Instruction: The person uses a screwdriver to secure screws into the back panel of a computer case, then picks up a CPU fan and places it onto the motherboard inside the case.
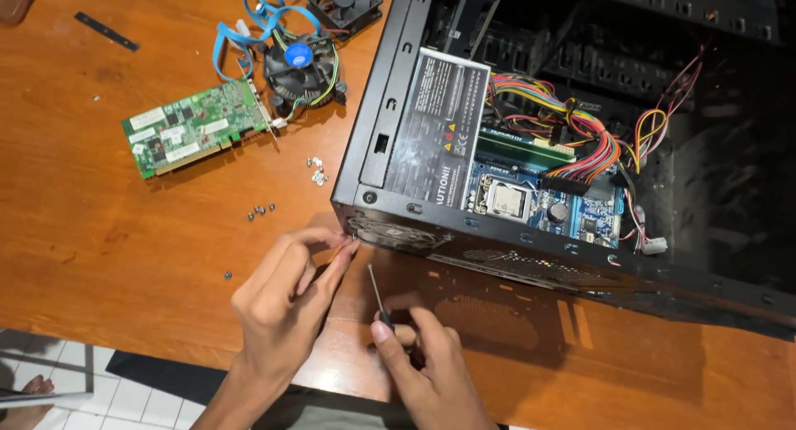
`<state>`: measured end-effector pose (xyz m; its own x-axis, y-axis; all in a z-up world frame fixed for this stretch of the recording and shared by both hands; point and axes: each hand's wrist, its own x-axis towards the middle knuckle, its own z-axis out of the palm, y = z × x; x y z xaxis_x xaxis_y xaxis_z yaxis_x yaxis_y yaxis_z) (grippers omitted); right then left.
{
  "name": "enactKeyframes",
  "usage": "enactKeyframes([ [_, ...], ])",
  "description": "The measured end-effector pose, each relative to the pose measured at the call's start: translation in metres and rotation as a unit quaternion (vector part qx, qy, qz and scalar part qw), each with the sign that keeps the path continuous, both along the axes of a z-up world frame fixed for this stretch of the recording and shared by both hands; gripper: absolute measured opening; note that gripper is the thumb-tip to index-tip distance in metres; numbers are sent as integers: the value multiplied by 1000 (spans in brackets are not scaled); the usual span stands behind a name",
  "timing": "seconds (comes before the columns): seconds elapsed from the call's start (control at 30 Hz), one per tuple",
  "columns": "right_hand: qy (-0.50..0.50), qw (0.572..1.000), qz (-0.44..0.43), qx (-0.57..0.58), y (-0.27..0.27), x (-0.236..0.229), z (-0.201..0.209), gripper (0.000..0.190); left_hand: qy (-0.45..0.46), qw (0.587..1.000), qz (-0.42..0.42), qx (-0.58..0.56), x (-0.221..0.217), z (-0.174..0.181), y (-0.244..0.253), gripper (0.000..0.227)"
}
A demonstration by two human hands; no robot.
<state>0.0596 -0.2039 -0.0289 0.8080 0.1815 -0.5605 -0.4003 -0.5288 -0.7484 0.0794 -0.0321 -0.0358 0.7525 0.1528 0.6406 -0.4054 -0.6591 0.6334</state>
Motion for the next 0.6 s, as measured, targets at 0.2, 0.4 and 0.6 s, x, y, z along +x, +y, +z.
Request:
enactKeyframes([
  [0.2, -81, 993, 16, 88, -7, -5, -17, 28, -2, 1000, -2, -5, 2, -1, 2, 59],
  [0.4, 32, 998, 33, -48, 7, 5, 3, 31, 25, 1000, 2, -9, 2, 9, 2, 48],
  [0.6, 26, 998, -48, -8, 22, 14, 9, 38, 17, 1000, 23, 12, -1, 1, 0, 47],
])
